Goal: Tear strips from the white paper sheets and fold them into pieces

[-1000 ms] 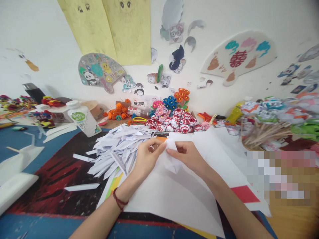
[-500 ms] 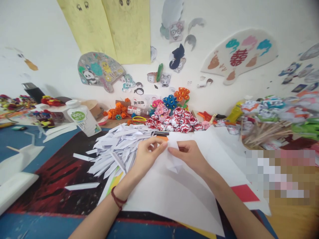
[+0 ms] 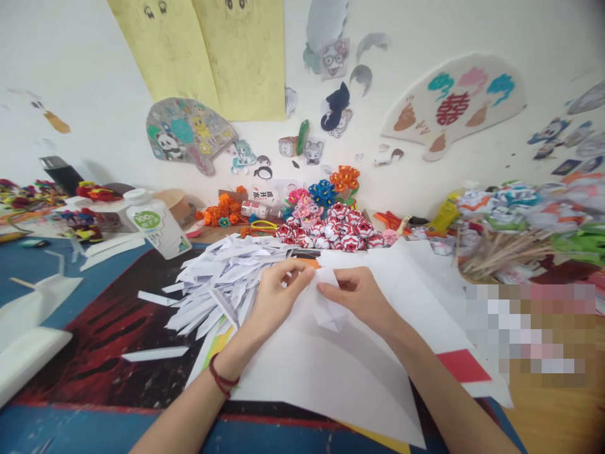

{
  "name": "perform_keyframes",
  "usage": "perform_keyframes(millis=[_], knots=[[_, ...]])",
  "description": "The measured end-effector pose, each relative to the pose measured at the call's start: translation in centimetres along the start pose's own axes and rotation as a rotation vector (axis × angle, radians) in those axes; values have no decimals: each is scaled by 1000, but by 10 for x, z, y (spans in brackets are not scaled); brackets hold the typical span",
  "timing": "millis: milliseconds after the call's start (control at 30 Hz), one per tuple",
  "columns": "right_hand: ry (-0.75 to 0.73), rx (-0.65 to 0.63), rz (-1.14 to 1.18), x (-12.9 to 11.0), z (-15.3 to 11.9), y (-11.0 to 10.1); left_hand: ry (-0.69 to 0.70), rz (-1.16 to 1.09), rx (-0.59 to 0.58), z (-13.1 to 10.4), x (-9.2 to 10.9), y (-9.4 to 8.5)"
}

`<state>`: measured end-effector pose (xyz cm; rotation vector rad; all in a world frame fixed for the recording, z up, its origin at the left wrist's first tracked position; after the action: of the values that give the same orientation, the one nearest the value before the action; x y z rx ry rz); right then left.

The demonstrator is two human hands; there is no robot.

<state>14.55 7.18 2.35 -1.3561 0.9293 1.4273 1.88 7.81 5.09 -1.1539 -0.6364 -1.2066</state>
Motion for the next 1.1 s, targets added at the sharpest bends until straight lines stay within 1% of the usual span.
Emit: perform_keyframes(millis=[67,200,367,467,700,867,1000,1100], knots=[[2,13,-3,0,0,-2,14,5,-15,1,3,0],[-7,22,-39,-2,-1,-3,86,100,-46,1,13,1],[-11,32,-156,-2,1,-2,148,120,-65,-2,21,2],[-47,64,-208,-7,1,-3,147,121,-77,-2,21,2],[-107,75,-238,-14,-2,-2,96,91,-81,-2,17,2],[-108,92,-167,-13,-3,-4,87,71,-95,-2,17,5],[-101,97,-190,-10,-2,-3,105,85,-89,-2,17,6],[-93,105,-191,-7,-2,-3,91,83,-85,-3,14,8]])
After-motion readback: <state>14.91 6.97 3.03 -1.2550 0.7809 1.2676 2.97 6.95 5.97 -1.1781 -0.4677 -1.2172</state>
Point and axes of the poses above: each hand's wrist, its own z-axis towards the middle knuckle, its own y-axis out of the palm, x = y × z, the point moved 10 cm from there along z, towards the middle knuckle, and after that the axes turned 2 degrees about z, right-handed, at the moved point
